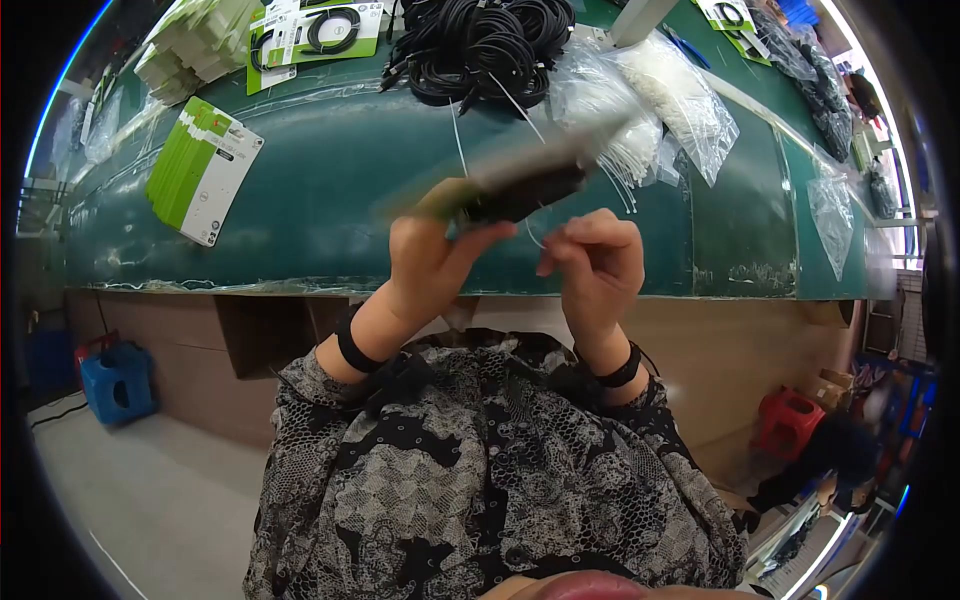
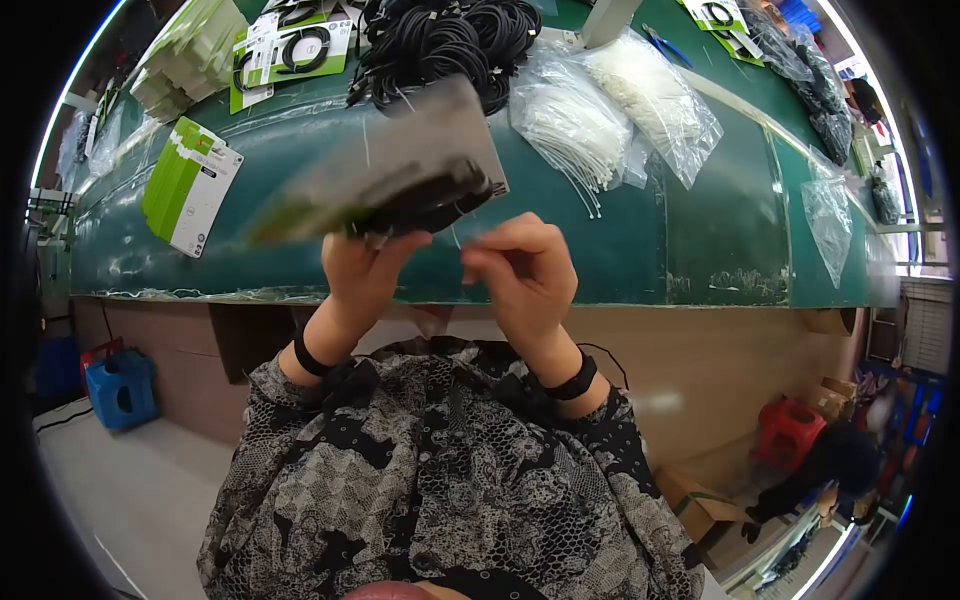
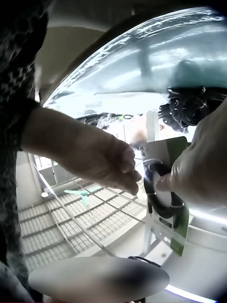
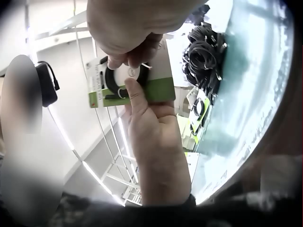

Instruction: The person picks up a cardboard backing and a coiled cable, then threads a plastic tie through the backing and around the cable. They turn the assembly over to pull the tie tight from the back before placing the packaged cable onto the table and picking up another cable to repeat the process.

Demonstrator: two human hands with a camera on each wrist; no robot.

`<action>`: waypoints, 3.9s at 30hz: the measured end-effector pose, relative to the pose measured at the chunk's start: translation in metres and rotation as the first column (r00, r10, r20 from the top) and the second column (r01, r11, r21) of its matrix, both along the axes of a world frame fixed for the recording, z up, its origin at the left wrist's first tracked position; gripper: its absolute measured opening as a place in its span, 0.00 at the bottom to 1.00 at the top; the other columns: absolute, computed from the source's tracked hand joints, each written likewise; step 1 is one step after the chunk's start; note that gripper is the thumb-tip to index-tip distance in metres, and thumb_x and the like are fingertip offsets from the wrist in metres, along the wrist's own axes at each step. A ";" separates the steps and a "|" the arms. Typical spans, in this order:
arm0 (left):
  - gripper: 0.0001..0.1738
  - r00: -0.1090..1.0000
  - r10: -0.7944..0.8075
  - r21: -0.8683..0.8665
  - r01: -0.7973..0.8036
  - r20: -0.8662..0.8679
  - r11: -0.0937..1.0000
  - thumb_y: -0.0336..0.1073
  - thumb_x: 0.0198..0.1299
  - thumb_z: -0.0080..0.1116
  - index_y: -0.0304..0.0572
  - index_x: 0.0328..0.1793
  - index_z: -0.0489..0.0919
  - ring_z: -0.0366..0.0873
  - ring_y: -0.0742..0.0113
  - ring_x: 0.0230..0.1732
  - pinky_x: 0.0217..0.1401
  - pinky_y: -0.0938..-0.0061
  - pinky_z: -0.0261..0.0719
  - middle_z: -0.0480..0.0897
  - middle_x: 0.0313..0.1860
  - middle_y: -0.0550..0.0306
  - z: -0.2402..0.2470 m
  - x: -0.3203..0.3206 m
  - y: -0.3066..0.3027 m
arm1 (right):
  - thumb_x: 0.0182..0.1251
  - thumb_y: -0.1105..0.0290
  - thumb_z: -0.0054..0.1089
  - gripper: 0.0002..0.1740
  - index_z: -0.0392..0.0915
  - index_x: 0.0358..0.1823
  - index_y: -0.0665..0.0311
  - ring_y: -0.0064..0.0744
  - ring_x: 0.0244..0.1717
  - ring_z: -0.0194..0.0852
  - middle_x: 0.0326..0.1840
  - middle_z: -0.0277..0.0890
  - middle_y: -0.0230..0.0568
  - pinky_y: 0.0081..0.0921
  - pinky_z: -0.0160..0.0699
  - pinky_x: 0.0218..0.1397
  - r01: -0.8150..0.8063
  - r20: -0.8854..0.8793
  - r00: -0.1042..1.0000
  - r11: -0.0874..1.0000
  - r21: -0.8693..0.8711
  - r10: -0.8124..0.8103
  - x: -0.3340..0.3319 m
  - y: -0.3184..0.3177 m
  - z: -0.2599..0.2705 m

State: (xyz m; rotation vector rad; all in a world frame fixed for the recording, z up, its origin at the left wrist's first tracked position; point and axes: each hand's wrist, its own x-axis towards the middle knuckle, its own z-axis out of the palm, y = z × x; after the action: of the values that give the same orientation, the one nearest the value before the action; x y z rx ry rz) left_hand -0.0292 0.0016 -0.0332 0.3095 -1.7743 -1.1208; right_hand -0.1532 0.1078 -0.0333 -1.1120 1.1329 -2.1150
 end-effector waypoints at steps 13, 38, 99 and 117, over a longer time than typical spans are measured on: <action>0.17 0.988 -0.019 0.521 0.099 -0.155 0.848 0.22 0.59 0.60 0.31 0.53 0.70 0.78 0.74 0.44 0.46 0.78 0.79 0.81 0.45 0.56 -0.007 -0.009 -0.003 | 0.51 0.82 0.66 0.09 0.77 0.33 0.64 0.34 0.23 0.71 0.27 0.72 0.37 0.27 0.70 0.25 0.446 -0.935 0.292 0.893 -0.052 -0.200 -0.015 -0.016 0.044; 0.17 0.975 -0.051 0.574 0.170 -0.218 0.801 0.25 0.62 0.58 0.34 0.55 0.69 0.77 0.74 0.47 0.51 0.78 0.77 0.80 0.48 0.56 -0.012 -0.003 -0.010 | 0.54 0.82 0.64 0.07 0.75 0.33 0.68 0.28 0.23 0.70 0.27 0.72 0.38 0.21 0.70 0.26 0.184 -0.745 0.664 0.950 0.251 0.069 -0.010 -0.016 0.041; 0.21 0.948 -0.203 0.756 0.319 -0.246 0.571 0.33 0.63 0.59 0.34 0.60 0.68 0.76 0.70 0.53 0.57 0.74 0.74 0.78 0.53 0.54 0.001 0.009 0.000 | 0.56 0.82 0.61 0.17 0.76 0.49 0.68 0.25 0.47 0.76 0.48 0.77 0.37 0.22 0.76 0.48 -0.205 -0.325 0.874 0.881 0.427 0.361 -0.046 -0.029 0.000; 0.23 0.910 -0.278 0.780 0.408 -0.307 0.474 0.31 0.63 0.58 0.35 0.63 0.66 0.75 0.68 0.55 0.59 0.72 0.74 0.77 0.56 0.53 0.003 0.006 0.005 | 0.56 0.79 0.63 0.27 0.68 0.59 0.71 0.30 0.53 0.75 0.54 0.75 0.43 0.27 0.75 0.56 -0.171 -0.495 0.827 0.958 0.229 0.266 -0.044 -0.025 -0.026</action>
State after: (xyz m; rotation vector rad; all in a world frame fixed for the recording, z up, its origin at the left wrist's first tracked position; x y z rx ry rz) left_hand -0.0232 0.0061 -0.0299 0.4250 -1.0503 -2.2276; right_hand -0.1977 0.0830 -0.0592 -1.7016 1.3181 -1.5352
